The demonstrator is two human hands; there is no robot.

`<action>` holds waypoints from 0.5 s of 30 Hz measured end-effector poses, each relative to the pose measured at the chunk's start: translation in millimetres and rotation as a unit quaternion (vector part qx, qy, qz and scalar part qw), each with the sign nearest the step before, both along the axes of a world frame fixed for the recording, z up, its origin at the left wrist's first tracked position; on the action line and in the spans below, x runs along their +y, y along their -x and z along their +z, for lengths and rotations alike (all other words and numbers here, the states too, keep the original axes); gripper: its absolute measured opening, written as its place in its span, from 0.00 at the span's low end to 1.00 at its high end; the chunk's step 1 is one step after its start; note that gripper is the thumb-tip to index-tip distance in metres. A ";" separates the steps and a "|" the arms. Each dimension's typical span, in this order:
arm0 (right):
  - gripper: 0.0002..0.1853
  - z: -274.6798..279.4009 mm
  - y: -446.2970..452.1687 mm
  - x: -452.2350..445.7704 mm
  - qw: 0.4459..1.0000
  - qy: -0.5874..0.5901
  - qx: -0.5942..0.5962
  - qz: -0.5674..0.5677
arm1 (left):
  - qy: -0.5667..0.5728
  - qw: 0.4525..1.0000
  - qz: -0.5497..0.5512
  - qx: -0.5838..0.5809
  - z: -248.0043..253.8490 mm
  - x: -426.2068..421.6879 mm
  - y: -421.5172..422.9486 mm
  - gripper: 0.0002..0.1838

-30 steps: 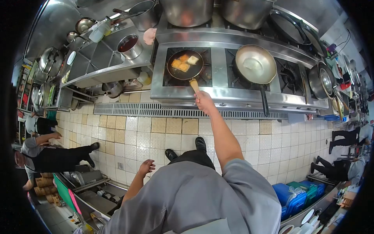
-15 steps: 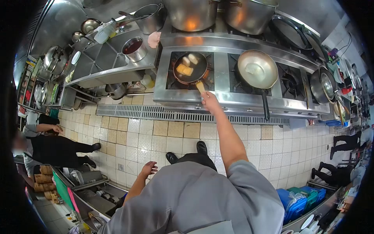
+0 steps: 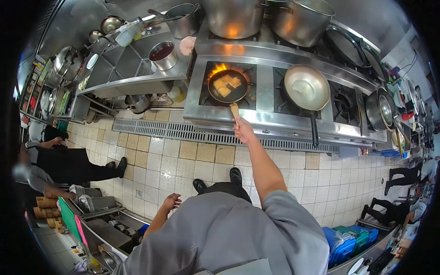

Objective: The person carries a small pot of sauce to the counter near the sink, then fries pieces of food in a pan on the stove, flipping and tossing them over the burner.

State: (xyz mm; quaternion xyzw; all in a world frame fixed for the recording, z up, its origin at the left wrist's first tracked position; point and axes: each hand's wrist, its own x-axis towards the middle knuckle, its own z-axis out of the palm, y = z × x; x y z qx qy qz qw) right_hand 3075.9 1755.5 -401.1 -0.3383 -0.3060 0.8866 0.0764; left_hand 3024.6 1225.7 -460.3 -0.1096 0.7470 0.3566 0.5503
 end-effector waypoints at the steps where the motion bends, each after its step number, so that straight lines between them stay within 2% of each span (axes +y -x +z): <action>1: 0.15 0.3 4.9 -0.1 1.000 -0.001 -0.004 -0.011 | 0.007 1.000 -0.009 0.003 1.3 1.1 1.2 0.19; 4: 0.15 1.6 8.0 -2.6 1.000 0.007 -0.009 -0.018 | 0.005 1.000 -0.007 0.018 1.3 6.8 3.3 0.19; 6: 0.15 26.0 9.8 -5.7 0.999 -0.008 -0.037 -0.021 | -0.009 1.000 -0.010 0.025 0.7 8.6 6.5 0.19; 8: 0.15 34.1 3.2 -6.9 0.998 0.064 -0.007 -0.025 | -0.020 0.999 0.007 0.025 2.9 5.1 6.3 0.19; 11: 0.15 36.2 9.3 -4.9 0.999 0.029 -0.021 -0.012 | -0.036 0.999 0.038 -0.001 -7.4 -5.0 13.9 0.20; 15: 0.17 25.4 27.6 -20.7 0.999 -0.003 -0.026 -0.043 | 0.002 0.999 -0.045 -0.028 -48.8 -50.9 48.7 0.22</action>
